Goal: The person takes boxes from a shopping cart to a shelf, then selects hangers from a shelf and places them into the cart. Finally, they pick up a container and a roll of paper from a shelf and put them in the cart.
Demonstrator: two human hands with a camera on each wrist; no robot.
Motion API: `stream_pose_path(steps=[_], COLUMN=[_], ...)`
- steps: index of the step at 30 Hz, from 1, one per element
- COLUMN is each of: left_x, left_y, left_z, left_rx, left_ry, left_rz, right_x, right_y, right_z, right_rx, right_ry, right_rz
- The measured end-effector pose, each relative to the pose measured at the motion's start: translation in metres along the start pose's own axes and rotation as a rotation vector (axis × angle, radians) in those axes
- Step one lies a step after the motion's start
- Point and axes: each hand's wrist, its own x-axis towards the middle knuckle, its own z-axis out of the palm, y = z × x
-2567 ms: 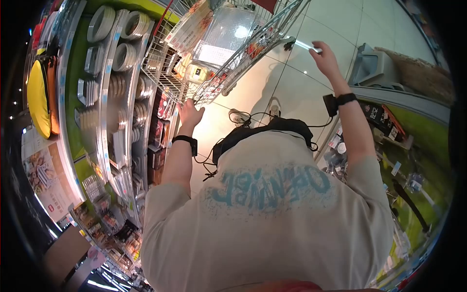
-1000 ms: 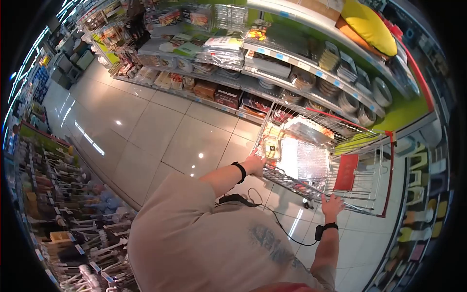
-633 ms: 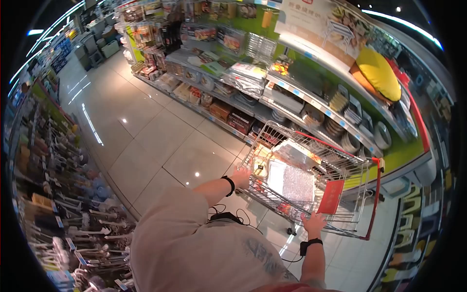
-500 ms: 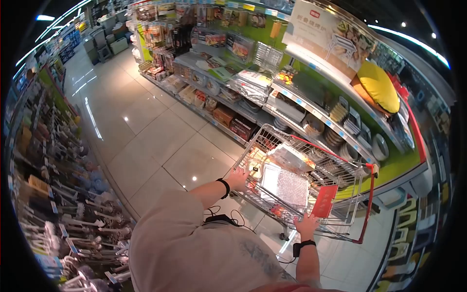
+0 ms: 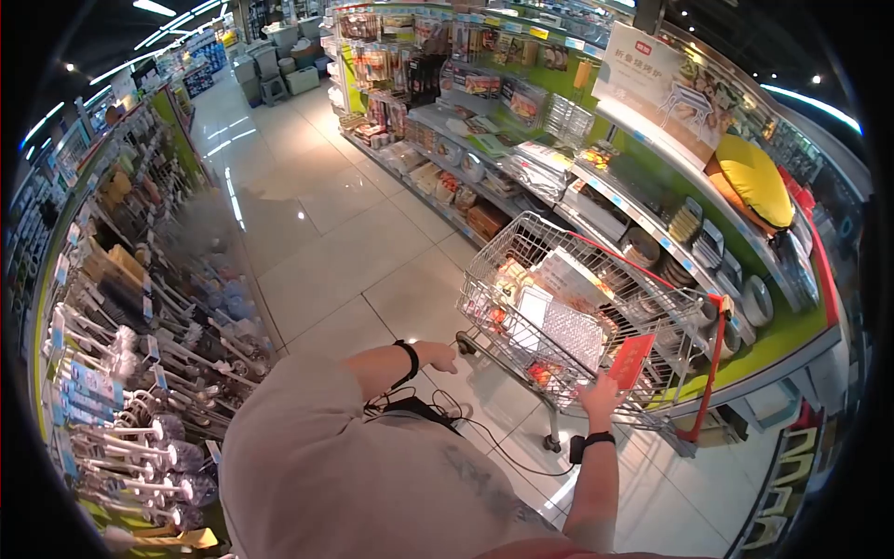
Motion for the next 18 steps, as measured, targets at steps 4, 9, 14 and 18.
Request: stream_pose_path(steps=[4, 9, 14, 18], left_x=[-0.042, -0.105, -0.129, -0.139], left_y=[-0.04, -0.089, -0.162, -0.207], left_z=[0.03, 0.07, 0.109, 0.121], left_rx=[-0.105, -0.198, -0.356, -0.444], left_ry=[0.063, 0.175, 0.299, 0.298], left_rz=[-0.065, -0.113, -0.195, -0.238], right_x=[0.017, 0.043, 0.03, 0.03], right_y=[0.005, -0.016, -0.076, -0.107], right_z=[-0.015, 0.016, 0.017, 0.025], right_rx=[0.02, 0.111, 0.023, 0.047], right_ry=[-0.015, 0.07, 0.134, 0.197], right_rz=[0.032, -0.075, -0.102, -0.101])
